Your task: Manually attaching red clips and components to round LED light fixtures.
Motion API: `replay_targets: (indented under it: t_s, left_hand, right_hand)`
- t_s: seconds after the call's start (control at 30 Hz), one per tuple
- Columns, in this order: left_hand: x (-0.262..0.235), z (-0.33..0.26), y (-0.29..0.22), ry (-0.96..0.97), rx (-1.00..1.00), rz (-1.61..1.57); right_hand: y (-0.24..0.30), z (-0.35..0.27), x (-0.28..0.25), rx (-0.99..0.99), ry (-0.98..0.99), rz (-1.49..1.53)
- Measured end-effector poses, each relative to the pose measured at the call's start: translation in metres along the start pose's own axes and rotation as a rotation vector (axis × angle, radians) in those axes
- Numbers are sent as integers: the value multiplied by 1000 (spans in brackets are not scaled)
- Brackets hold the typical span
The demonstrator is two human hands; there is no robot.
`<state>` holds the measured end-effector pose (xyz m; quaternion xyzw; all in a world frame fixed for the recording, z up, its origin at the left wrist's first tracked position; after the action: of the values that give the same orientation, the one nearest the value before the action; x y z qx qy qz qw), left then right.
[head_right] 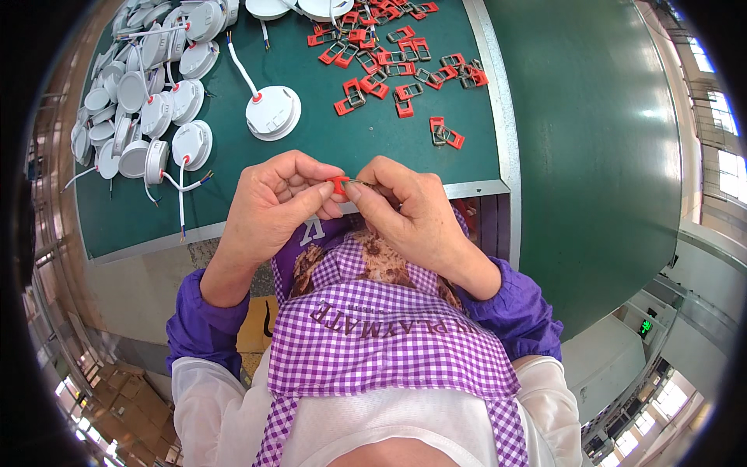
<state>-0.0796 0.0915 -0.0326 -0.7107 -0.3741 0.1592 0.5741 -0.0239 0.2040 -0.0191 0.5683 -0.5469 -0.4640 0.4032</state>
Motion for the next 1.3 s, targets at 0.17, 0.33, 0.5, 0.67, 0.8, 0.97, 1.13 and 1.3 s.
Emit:
replay_targets:
  t_s: [0.17,0.33,0.5,0.67,0.8,0.97,1.13,1.3]
  left_hand:
    - [0,0,2,7,-3,-24]
    - [-3,-1,0,-12,7,-8]
    - [-3,-1,-4,-53,33,27]
    - [-1,-1,-1,-72,26,19]
    - [1,0,-3,-63,30,55]
    - [0,2,0,-10,-4,21]
    - [-1,2,-1,2,-16,19]
    - [-1,2,0,0,-17,12]
  right_hand:
    - [0,-1,0,-11,-8,-3]
    - [0,-3,-1,9,-34,1]
    - [6,-1,1,-38,-58,-66]
    - [-2,-2,-2,-30,-94,-31]
    - [-5,-3,-5,-42,-143,-71]
    - [-4,-1,-7,-46,-158,-80]
    - [1,0,-8,-63,-163,-100]
    - [2,0,-8,-65,-157,-122]
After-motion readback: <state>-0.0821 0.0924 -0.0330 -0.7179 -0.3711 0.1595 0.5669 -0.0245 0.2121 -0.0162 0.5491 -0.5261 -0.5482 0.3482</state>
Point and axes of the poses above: each hand's wrist, its own z-axis towards the middle knuckle, its own x-axis out of the palm, y = z × x, the point moved 10 cm from there along z, towards the middle knuckle, and after that the axes turned 5 degrees about z, right-handed, at the moved point
